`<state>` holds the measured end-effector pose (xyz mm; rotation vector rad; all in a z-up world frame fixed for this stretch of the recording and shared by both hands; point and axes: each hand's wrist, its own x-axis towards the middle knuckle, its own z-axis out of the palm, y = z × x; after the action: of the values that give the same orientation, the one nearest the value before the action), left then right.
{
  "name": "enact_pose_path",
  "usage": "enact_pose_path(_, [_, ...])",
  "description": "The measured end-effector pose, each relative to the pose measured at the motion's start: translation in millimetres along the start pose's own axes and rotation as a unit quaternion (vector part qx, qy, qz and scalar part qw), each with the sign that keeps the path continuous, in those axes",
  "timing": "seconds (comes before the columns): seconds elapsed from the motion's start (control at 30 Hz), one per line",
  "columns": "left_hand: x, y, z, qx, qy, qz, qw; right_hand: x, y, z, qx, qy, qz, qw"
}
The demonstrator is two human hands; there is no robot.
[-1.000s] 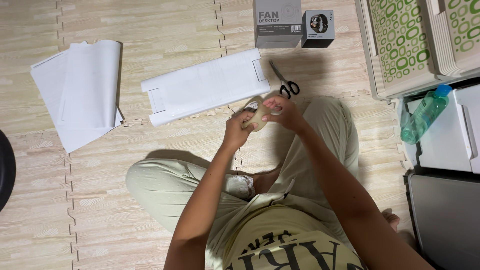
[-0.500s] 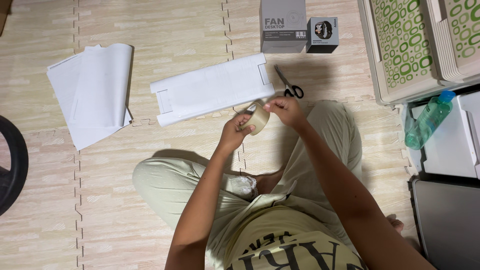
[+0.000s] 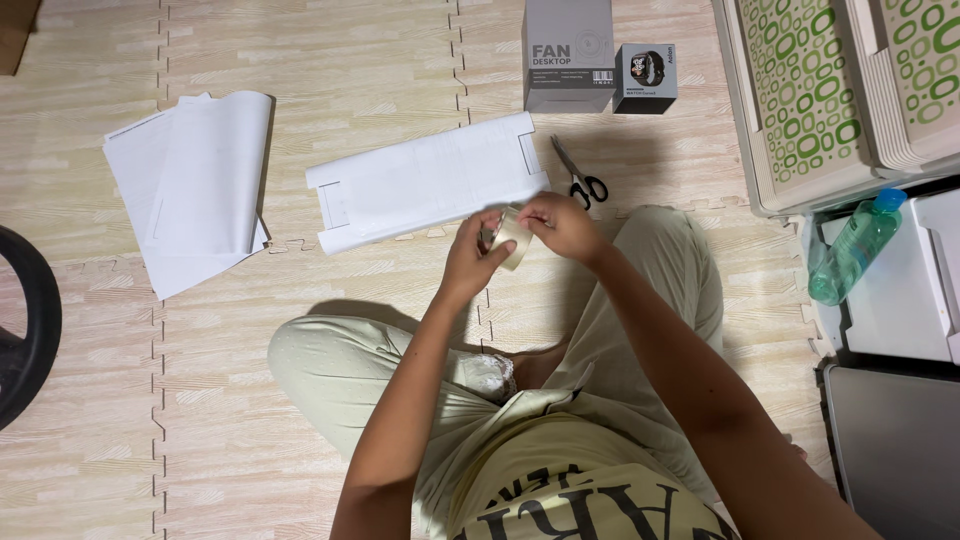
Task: The person assembles a white paper box by folding flaps, applying clear tape to secure edges, and trimming excess tape with scissors. The person repeatedly folds and tapes the box structure while seated on the floor.
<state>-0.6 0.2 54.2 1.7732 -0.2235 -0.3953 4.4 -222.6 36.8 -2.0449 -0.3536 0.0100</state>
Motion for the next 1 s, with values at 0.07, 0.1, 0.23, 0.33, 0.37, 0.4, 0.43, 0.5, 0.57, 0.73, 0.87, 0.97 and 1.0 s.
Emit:
enact_pose_path(0.07, [5,9,0,0.019,0.021,0.046,0.999,3,-7,-3,-0.068,-0.002,-0.045,0.997])
enact_pose_path(0.1, [8,12,1,0.016,0.029,0.051,0.998,4,-10,-5,-0.102,-0.003,-0.068,0.992])
enact_pose_path(0.23, [27,16,10,-0.043,0.042,0.056,0.997,8,-18,-10,-0.117,-0.006,-0.036,0.993])
enact_pose_path(0.33, [36,10,14,-0.069,0.044,0.047,0.996,9,-20,-13,-0.123,-0.001,-0.017,0.992])
enact_pose_path(0.37, [38,8,15,-0.069,0.045,0.044,0.996,10,-20,-15,-0.127,0.003,-0.030,0.991])
enact_pose_path(0.4, [40,6,17,-0.078,0.045,0.045,0.995,10,-20,-16,-0.131,0.006,-0.043,0.990])
enact_pose_path(0.43, [41,4,18,-0.087,0.045,0.046,0.994,9,-20,-17,-0.128,0.005,-0.039,0.991])
enact_pose_path(0.5, [43,0,19,-0.097,0.048,0.047,0.993,9,-21,-17,-0.120,0.003,-0.031,0.992])
enact_pose_path(0.57, [43,-2,20,-0.100,0.054,0.045,0.993,8,-21,-17,-0.120,0.005,-0.025,0.993])
enact_pose_path(0.73, [37,-1,23,-0.137,0.072,0.051,0.987,9,-22,-17,-0.133,0.008,-0.038,0.990])
enact_pose_path(0.87, [34,4,24,-0.061,0.101,0.050,0.992,10,-21,-15,-0.135,0.007,-0.019,0.991])
enact_pose_path(0.97, [32,8,26,-0.063,0.109,0.050,0.991,10,-20,-11,-0.124,0.026,0.003,0.992])
enact_pose_path(1.0, [32,9,27,-0.051,0.113,0.045,0.991,9,-19,-9,-0.119,0.036,0.013,0.992])
